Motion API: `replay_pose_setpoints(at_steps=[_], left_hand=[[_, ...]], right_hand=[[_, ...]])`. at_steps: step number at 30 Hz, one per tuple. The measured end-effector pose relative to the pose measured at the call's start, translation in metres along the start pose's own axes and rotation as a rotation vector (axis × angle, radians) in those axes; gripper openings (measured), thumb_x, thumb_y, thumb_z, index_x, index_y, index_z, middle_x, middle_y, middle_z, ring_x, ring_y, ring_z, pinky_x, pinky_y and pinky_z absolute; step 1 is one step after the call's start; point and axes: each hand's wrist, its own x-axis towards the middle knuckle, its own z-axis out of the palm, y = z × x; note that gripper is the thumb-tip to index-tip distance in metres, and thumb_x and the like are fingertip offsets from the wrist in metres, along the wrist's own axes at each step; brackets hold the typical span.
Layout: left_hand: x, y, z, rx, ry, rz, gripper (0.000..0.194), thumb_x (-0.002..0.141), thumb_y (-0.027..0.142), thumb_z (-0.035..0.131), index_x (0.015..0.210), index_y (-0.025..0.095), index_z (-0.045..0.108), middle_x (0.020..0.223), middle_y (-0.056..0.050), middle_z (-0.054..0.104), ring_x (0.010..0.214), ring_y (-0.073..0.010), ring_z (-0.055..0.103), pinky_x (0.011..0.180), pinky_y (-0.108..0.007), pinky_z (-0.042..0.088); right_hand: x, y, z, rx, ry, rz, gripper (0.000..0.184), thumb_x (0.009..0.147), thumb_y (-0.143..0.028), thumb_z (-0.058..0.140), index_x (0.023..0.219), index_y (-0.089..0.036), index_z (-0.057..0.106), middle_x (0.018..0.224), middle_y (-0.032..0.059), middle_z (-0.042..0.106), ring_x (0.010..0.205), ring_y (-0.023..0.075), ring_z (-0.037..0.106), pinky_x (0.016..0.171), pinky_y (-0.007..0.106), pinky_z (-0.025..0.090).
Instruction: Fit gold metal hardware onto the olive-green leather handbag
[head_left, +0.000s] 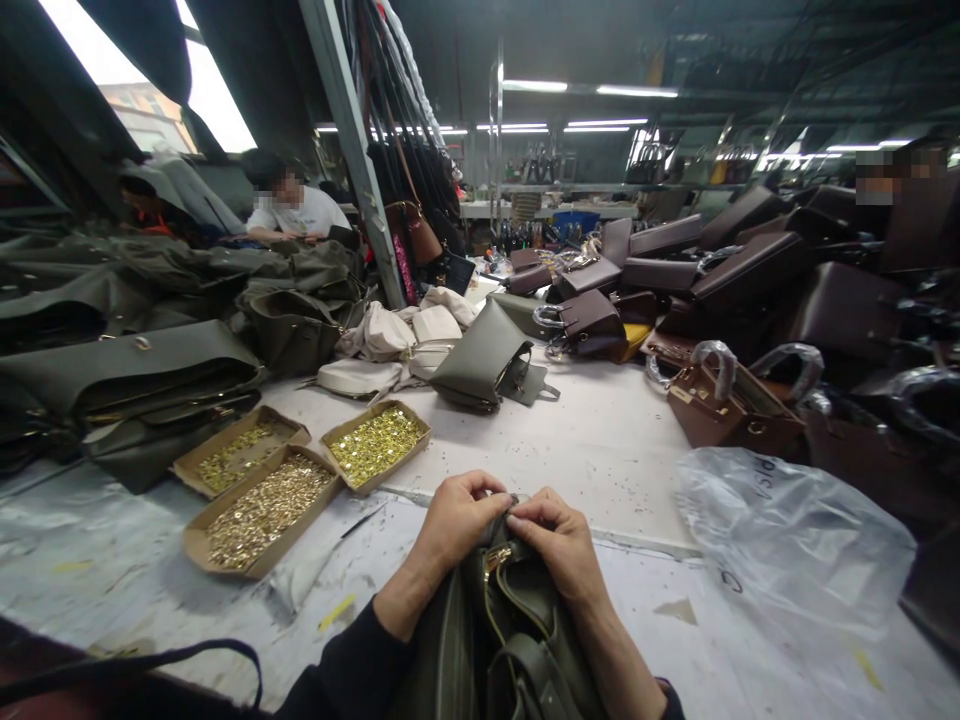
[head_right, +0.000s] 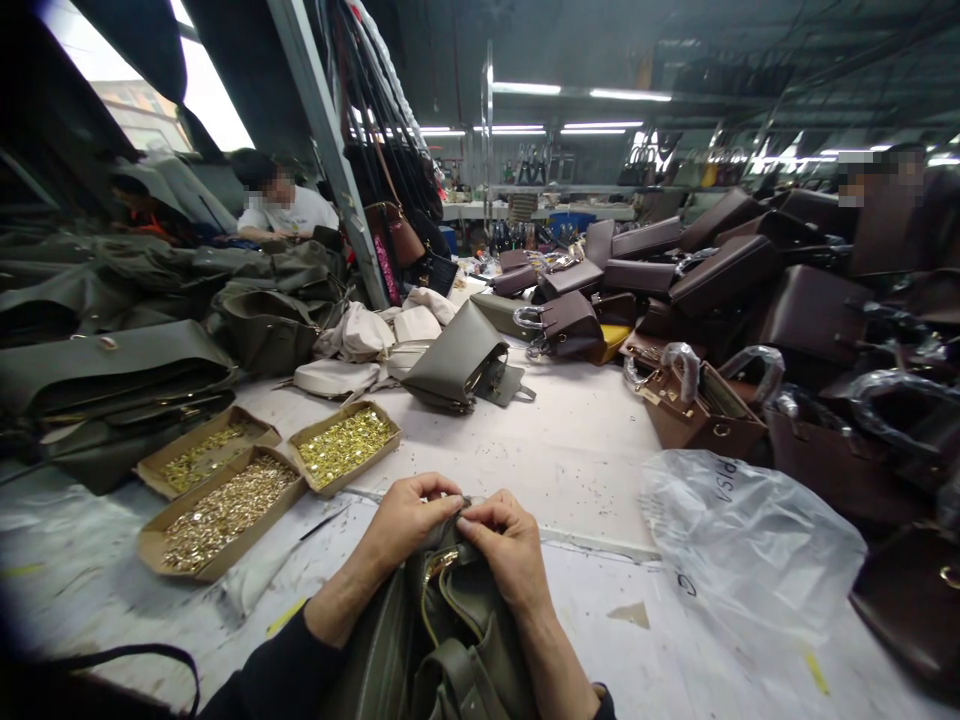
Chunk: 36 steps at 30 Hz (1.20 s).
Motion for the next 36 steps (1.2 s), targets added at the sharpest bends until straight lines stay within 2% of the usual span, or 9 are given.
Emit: replay_pose_setpoints(at_steps=[5,10,16,23,28,36], left_hand=[[-0.002,0.0,0.0,-0.016,0.006,0.004,0.028,0.067,0.038,0.07,0.079,0.014,0.077,0.067,-0.003,0.065,0.067,-0.0186,0.055,0.067,-0.031,0.042],[-0.007,-0.002,0.004,-0.007,0.044,0.008,0.023,0.067,0.034,0.071,0.078,0.015,0.078,0.069,-0.004,0.069,0.067,-0.0181,0.058,0.068,-0.03,0.044],[-0.01,-0.006,0.006,0.01,0.083,-0.005,0.021,0.067,0.032,0.074,0.08,0.017,0.08,0.068,-0.002,0.071,0.065,-0.0161,0.058,0.066,-0.027,0.045],[-0.011,-0.01,0.009,-0.008,0.111,-0.005,0.019,0.066,0.031,0.076,0.079,0.018,0.081,0.067,-0.001,0.071,0.065,-0.0167,0.059,0.064,-0.028,0.044],[-0.01,-0.012,0.01,-0.012,0.128,0.004,0.018,0.066,0.031,0.076,0.078,0.018,0.081,0.069,-0.003,0.073,0.066,-0.0184,0.061,0.064,-0.03,0.045],[-0.011,-0.004,0.004,-0.056,0.073,0.026,0.02,0.068,0.032,0.072,0.076,0.015,0.078,0.071,-0.006,0.073,0.069,-0.0201,0.062,0.069,-0.031,0.046]], right_hand=[[0.0,-0.007,0.002,0.005,0.013,0.082,0.021,0.068,-0.04,0.085,0.07,-0.02,0.079,0.07,-0.0001,0.056,0.068,0.0162,0.052,0.065,0.029,0.04],[-0.003,-0.013,0.003,0.003,-0.006,0.236,0.03,0.066,-0.046,0.085,0.068,-0.018,0.073,0.066,0.0016,0.064,0.064,0.0175,0.055,0.061,0.029,0.041],[-0.004,-0.013,0.001,0.004,-0.036,0.373,0.041,0.062,-0.054,0.086,0.068,-0.018,0.067,0.059,0.0002,0.065,0.056,0.0159,0.053,0.056,0.027,0.04],[-0.005,-0.018,0.004,-0.063,-0.022,0.334,0.043,0.06,-0.057,0.084,0.068,-0.019,0.067,0.06,0.001,0.065,0.058,0.0175,0.055,0.056,0.028,0.043],[-0.003,-0.013,0.003,-0.071,-0.04,0.33,0.043,0.06,-0.059,0.083,0.067,-0.021,0.066,0.06,0.0018,0.065,0.056,0.0193,0.054,0.054,0.03,0.042],[-0.002,-0.008,0.005,-0.07,-0.037,0.172,0.028,0.072,-0.046,0.078,0.069,-0.021,0.065,0.067,0.001,0.062,0.066,0.0203,0.054,0.062,0.031,0.043]])
